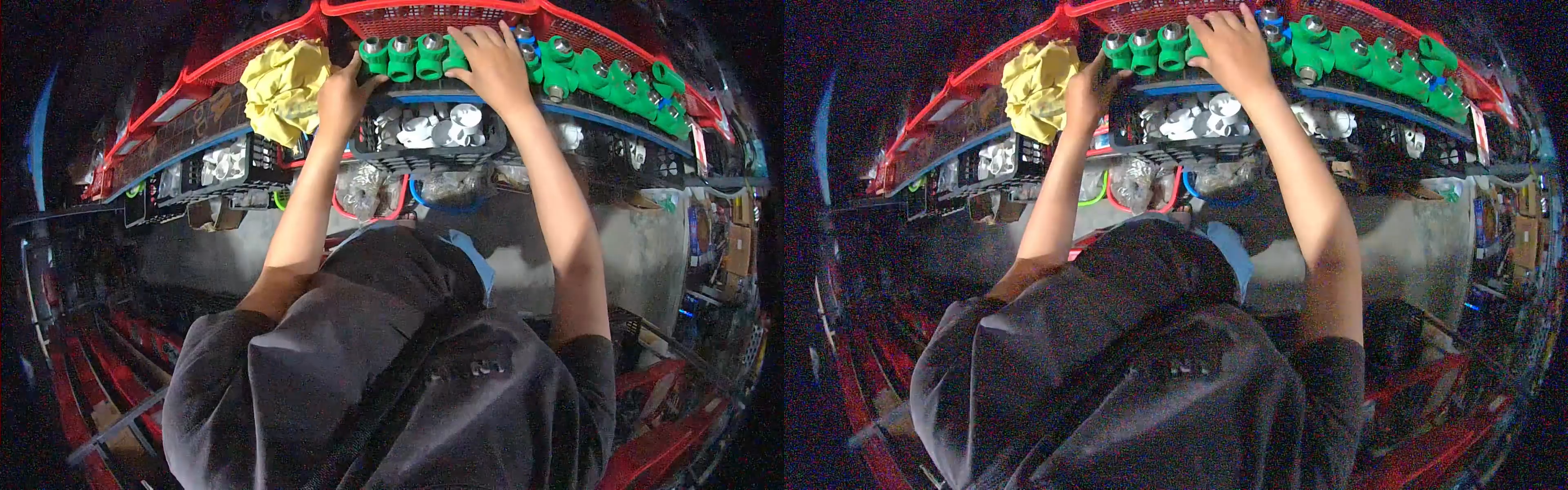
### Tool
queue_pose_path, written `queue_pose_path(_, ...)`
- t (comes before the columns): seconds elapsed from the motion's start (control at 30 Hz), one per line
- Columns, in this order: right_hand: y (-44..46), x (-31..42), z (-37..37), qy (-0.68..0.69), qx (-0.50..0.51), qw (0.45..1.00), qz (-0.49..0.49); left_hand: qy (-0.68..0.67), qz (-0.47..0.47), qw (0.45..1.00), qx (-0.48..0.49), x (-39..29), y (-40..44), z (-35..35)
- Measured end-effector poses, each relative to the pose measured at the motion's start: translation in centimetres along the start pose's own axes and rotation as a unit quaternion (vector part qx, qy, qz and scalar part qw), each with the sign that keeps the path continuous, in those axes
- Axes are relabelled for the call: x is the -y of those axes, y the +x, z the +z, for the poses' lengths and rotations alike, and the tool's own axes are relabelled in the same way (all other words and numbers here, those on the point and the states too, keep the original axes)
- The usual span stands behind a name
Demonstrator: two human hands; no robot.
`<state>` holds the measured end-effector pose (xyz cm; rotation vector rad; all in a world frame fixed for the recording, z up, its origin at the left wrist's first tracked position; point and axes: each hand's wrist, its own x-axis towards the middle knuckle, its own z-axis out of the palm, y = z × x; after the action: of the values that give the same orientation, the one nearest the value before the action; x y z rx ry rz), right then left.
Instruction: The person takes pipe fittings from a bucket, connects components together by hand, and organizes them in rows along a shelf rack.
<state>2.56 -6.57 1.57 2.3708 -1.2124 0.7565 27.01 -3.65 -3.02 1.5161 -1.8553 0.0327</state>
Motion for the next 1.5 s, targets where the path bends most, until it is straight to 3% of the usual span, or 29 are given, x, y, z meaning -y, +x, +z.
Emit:
queue_pose_path(0.37,0.3,0.3,1.0,0.0,-0.027,0.999,0.02,0.036,-0.005,0.999,-0.028,-0.9,0.6,0.5)
queue_pose_path(0.4,0.3,0.7,0.7,-0.003,-0.027,0.999,0.044,-0.025,0.002,0.999,-0.025,-1.1,0.4,0.5)
queue_pose_path(0.47,-0.8,1.7,0.4,0.025,-0.064,0.995,0.075,0.036,0.068,0.987,-0.143,-2.7,-0.6,0.4)
queue_pose_path(0.53,-2.7,3.4,1.4,0.066,-0.082,0.988,0.112,0.018,0.081,0.992,-0.096,-4.3,-1.9,0.1)
queue_pose_path(0.63,-5.0,6.4,1.7,0.092,-0.031,0.988,0.119,0.072,0.098,0.993,-0.003,-4.8,-3.6,1.1)
queue_pose_path(0.73,-5.5,7.2,2.4,0.098,-0.003,0.985,0.139,0.108,0.091,0.99,0.022,-4.4,-3.9,1.8)
queue_pose_path(1.03,-5.5,6.7,3.6,0.084,0.004,0.987,0.14,0.153,0.067,0.985,0.043,-5.0,-3.3,2.2)
queue_pose_path(1.23,-5.4,6.9,2.9,0.112,-0.012,0.983,0.146,0.087,0.06,0.993,0.053,-4.9,-3.3,1.7)
queue_pose_path(1.5,-5.1,6.9,2.9,0.09,0.058,0.982,0.159,0.101,0.062,0.991,0.069,-4.6,-3.4,1.3)
